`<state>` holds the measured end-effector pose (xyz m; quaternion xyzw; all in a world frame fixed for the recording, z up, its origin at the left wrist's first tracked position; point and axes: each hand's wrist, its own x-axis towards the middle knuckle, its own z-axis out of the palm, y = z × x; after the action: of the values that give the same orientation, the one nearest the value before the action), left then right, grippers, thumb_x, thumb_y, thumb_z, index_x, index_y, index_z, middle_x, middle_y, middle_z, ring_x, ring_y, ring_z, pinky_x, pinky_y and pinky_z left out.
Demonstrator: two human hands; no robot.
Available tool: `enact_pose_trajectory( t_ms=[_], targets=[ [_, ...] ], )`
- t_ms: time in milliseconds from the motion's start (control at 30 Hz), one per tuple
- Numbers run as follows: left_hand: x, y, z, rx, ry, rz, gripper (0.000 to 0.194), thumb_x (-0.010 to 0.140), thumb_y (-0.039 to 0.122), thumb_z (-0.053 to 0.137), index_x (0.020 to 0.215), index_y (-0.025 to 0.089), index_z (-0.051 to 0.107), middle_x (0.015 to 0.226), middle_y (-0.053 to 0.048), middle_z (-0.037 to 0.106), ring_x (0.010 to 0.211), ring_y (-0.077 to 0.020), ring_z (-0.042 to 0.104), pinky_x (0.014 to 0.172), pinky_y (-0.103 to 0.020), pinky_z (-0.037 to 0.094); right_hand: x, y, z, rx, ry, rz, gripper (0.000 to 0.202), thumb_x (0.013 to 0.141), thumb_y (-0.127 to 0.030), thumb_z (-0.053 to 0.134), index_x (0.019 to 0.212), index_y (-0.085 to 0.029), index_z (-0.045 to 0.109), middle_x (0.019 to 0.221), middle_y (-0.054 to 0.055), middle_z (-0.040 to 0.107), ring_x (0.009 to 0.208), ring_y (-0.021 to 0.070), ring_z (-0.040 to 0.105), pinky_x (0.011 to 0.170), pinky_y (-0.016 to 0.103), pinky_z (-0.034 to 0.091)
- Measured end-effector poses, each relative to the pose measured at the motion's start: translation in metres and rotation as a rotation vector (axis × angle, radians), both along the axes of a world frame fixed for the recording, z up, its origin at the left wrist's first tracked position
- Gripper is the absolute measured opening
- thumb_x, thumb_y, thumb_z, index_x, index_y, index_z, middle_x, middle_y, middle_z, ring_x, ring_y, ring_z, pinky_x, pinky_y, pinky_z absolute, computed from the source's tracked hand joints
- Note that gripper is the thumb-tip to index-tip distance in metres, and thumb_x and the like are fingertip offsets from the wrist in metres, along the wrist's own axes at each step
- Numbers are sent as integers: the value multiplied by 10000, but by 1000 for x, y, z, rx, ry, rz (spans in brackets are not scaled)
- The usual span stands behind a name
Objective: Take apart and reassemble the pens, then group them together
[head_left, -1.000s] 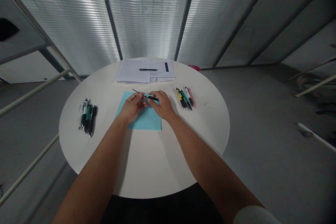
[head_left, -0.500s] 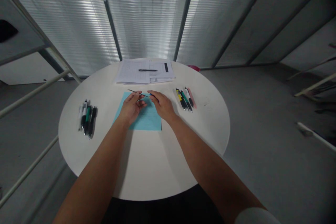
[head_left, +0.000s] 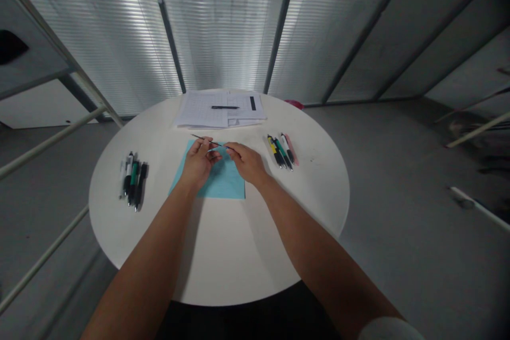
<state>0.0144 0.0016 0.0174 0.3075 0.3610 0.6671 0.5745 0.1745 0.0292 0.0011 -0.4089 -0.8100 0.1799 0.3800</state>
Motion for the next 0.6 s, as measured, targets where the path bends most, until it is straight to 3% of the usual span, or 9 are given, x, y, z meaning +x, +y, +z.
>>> enact_pose_trajectory(
  t_ms=[600],
  targets=[
    [-2,2,-2,29,43,39,186,799,343,696,886,211,598,827,-6,624,585,-92,567,614,-273,494,0,-3,6,-16,11,17,332,979,-408,397,1170,-281,637,1093,9,706,936,165,645,831,291,485]
  ],
)
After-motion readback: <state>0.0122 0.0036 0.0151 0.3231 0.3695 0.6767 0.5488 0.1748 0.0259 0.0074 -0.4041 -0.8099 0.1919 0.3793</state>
